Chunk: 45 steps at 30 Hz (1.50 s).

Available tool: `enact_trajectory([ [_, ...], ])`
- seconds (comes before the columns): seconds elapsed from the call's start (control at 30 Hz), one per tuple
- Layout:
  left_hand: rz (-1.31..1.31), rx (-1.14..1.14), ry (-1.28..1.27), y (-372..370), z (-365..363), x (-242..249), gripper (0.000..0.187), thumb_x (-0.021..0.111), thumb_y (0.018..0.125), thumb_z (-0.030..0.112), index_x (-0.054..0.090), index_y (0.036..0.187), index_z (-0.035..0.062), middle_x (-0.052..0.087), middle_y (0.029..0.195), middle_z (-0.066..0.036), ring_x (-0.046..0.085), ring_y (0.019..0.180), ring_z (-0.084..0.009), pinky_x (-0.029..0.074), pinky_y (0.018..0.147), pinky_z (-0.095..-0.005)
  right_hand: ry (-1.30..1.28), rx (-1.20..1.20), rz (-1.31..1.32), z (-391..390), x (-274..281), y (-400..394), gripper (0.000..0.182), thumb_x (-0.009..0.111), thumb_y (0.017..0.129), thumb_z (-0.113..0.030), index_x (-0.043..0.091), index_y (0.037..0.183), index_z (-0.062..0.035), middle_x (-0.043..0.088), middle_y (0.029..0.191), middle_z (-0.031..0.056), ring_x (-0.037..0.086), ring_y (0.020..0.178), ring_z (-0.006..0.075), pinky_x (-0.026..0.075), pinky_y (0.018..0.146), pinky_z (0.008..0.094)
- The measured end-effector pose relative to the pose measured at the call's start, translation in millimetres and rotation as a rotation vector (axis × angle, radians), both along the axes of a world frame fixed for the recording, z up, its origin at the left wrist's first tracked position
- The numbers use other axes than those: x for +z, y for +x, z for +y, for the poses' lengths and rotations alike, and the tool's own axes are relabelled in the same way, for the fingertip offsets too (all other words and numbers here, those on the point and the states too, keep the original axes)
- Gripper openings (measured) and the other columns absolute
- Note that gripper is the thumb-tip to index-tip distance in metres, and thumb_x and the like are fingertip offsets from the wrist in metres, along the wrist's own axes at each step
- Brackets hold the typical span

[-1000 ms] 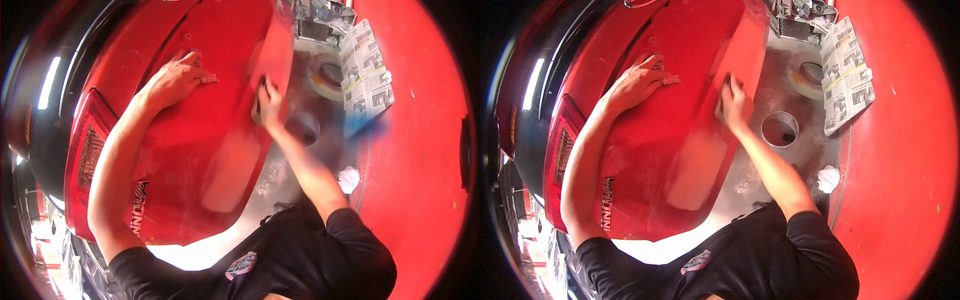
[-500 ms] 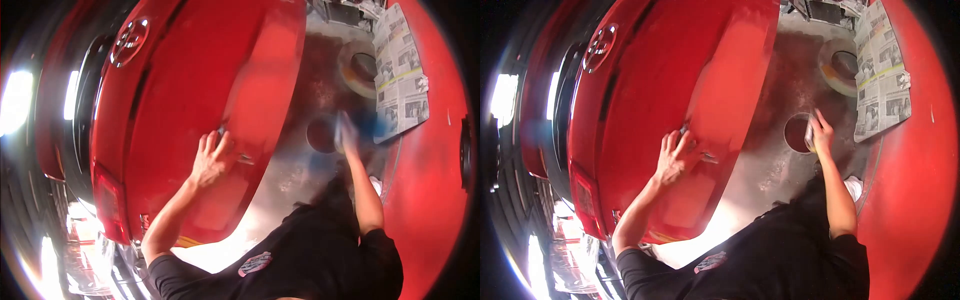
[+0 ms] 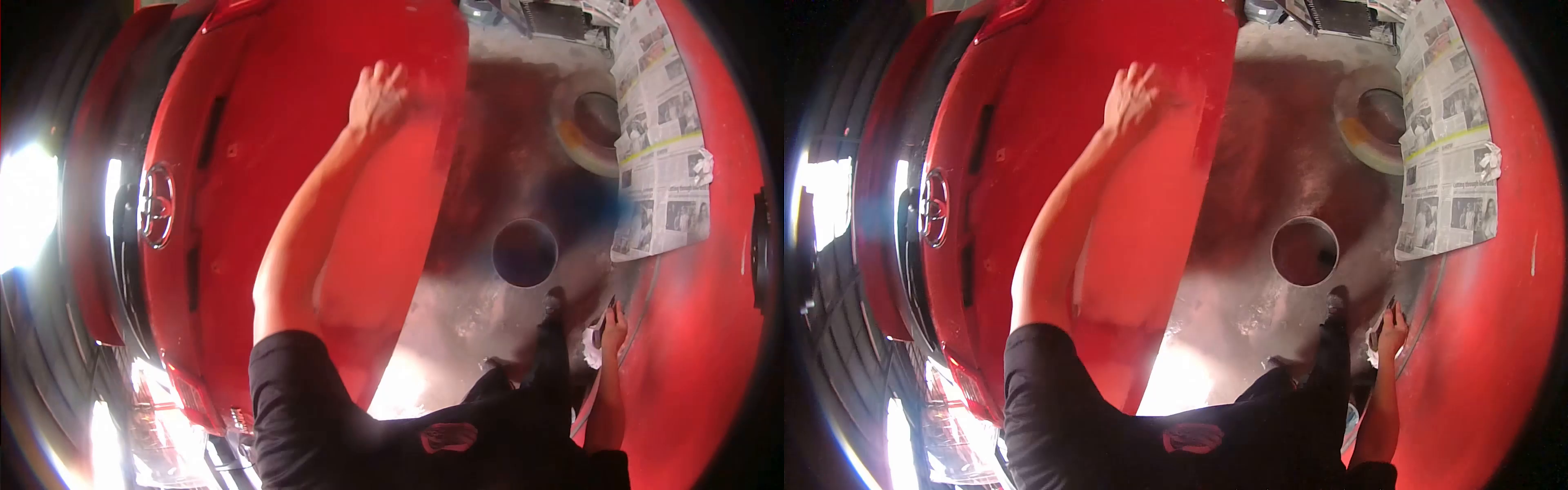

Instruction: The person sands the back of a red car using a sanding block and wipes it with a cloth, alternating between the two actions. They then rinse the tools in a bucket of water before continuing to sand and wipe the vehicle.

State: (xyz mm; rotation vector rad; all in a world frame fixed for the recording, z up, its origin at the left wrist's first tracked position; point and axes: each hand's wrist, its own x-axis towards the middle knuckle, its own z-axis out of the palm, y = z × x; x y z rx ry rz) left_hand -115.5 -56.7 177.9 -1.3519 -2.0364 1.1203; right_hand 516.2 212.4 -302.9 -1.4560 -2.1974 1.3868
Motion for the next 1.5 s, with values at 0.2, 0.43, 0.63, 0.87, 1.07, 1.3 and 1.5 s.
enact_trajectory([
  [0.2,0.030,-0.077,0.240,-76.6,83.3,-14.2,0.035,0.065,0.102,0.046,0.077,0.127,0.0261,0.064,0.147,-0.008,0.056,0.134,-0.0335,0.048,0.103,-0.0519,-0.049,-0.040,0.058,13.1,0.8,42.9,0.050,0.069,0.106,-0.030,0.067,0.150,-0.0065,0.076,0.135,0.0199,0.072,0.122,0.0299,0.053,0.106,0.0373],
  [0.43,-0.182,-0.388,-0.075,-94.6,-35.5,-99.4,0.052,0.068,0.098,0.043,0.067,0.149,0.0341,0.055,0.162,-0.005,0.050,0.144,-0.0348,0.049,0.105,-0.0571,-0.012,0.181,0.079,7.6,-11.5,-1.8,0.051,0.070,0.105,-0.031,0.068,0.149,-0.0049,0.076,0.136,0.0223,0.072,0.124,0.0294,0.051,0.108,0.0361],
  [0.63,-0.497,-0.294,0.185,174.6,-151.9,-5.4,0.020,0.063,0.100,0.036,0.082,0.104,0.0316,0.070,0.128,0.004,0.057,0.131,-0.0235,0.051,0.104,-0.0430,0.034,0.407,0.225,-49.1,52.3,-104.3,0.053,0.073,0.102,-0.034,0.069,0.148,-0.0081,0.080,0.127,0.0187,0.074,0.109,0.0237,0.054,0.100,0.0355],
  [0.87,-0.427,-0.087,0.159,346.9,-278.6,8.3,0.014,0.069,0.092,0.036,0.080,0.094,0.0268,0.069,0.116,0.003,0.057,0.124,-0.0263,0.048,0.108,-0.0450,-0.048,0.498,0.387,-166.5,136.6,-120.5,0.051,0.079,0.099,-0.029,0.072,0.146,-0.0079,0.081,0.123,0.0115,0.072,0.103,0.0156,0.055,0.096,0.0320],
  [1.07,-0.483,-0.024,0.285,467.0,-393.6,-3.0,0.016,0.072,0.083,0.028,0.081,0.095,0.0214,0.067,0.125,-0.003,0.053,0.134,-0.0337,0.037,0.127,-0.0549,0.037,0.658,0.425,-237.0,179.7,-76.8,0.051,0.077,0.101,-0.024,0.070,0.147,-0.0046,0.072,0.145,0.0202,0.066,0.137,0.0250,0.047,0.116,0.0333],
  [1.3,-0.484,-0.012,0.558,586.8,-518.2,-34.5,0.028,0.070,0.081,0.025,0.083,0.105,0.0186,0.065,0.132,-0.008,0.046,0.148,-0.0388,0.031,0.134,-0.0585,0.144,0.794,0.332,-291.1,234.9,-23.6,0.053,0.074,0.101,-0.022,0.067,0.147,0.0018,0.074,0.141,0.0216,0.069,0.132,0.0247,0.049,0.113,0.0332],
  [1.5,-0.367,0.010,0.804,657.8,-595.3,-96.4,0.025,0.068,0.068,0.022,0.081,0.084,0.0088,0.062,0.138,-0.008,0.047,0.150,-0.0379,0.035,0.134,-0.0540,0.376,0.970,0.082,-334.6,254.8,-11.4,0.055,0.075,0.097,-0.030,0.069,0.147,-0.0061,0.074,0.140,0.0227,0.073,0.128,0.0284,0.053,0.108,0.0363],
])
